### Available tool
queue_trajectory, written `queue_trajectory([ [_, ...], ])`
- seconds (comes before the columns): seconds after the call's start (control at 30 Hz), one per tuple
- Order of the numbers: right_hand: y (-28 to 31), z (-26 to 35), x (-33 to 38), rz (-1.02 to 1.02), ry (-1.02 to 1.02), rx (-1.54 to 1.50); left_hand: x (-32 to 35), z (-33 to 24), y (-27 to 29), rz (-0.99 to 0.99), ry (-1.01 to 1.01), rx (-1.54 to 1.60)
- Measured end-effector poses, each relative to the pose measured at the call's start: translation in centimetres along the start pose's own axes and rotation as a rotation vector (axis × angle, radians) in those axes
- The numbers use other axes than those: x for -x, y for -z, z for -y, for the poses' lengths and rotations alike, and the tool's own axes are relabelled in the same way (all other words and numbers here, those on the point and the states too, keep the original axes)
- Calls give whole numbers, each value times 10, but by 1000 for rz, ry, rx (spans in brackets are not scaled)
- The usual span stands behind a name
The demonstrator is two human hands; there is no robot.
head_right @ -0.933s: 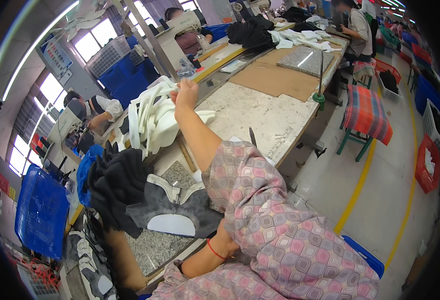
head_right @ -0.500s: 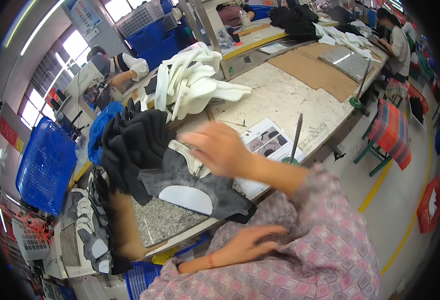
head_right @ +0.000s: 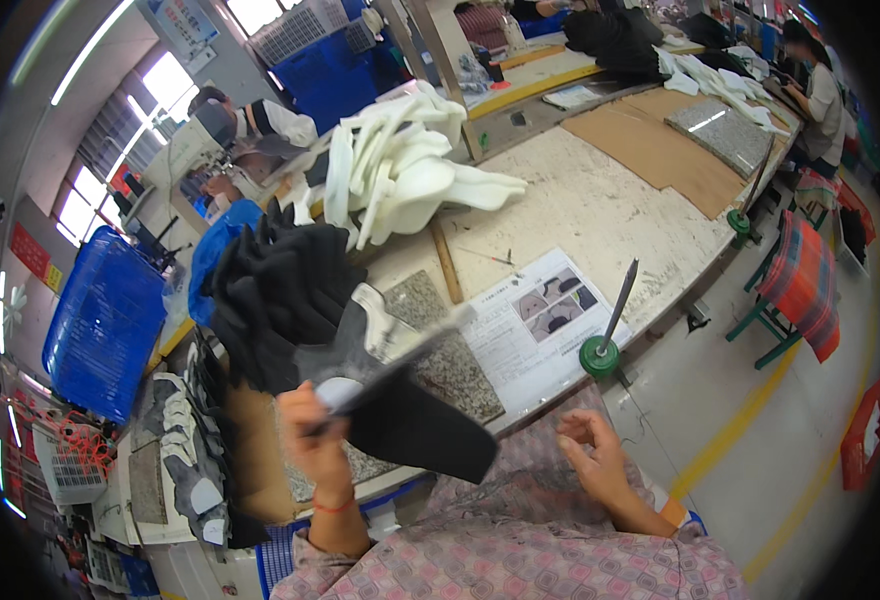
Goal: The person inserts white foam inserts into black fabric pieces, aligns edges, and folds the fabric around the foam. The person repeats this process for multiple units, handling each piece individually and placing finished items aside.
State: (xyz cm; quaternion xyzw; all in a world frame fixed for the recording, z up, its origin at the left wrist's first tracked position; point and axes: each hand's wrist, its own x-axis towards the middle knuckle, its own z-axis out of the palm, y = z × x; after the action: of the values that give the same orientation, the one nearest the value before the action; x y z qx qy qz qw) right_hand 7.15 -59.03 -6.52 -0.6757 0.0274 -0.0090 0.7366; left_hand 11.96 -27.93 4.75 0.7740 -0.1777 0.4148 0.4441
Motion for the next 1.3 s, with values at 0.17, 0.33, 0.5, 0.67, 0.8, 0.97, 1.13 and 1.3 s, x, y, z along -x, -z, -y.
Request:
queue_trajectory([
  [0.17,-26,33,-58,244,369,232,2,-14,60,-224,369,1388],
  [0.33,-76,51,-94,323,293,-140,64,0,65,-380,656,1674],
  [0.5,-97,54,-100,356,114,-294,116,11,34,-559,915,1228],
  [0.67,-107,41,-153,315,4,-184,117,24,50,-54,790,-239],
  [0.8,-126,22,-182,353,221,584,123,32,82,349,831,-646],
  [0.97,-135,57,-221,59,444,470,112,41,125,644,1062,-510],
  [1.13,-175,128,-298,-31,487,454,91,33,134,199,1041,-310],
  [1.3,-191,190,-327,-229,715,572,81,33,115,131,919,-163],
])
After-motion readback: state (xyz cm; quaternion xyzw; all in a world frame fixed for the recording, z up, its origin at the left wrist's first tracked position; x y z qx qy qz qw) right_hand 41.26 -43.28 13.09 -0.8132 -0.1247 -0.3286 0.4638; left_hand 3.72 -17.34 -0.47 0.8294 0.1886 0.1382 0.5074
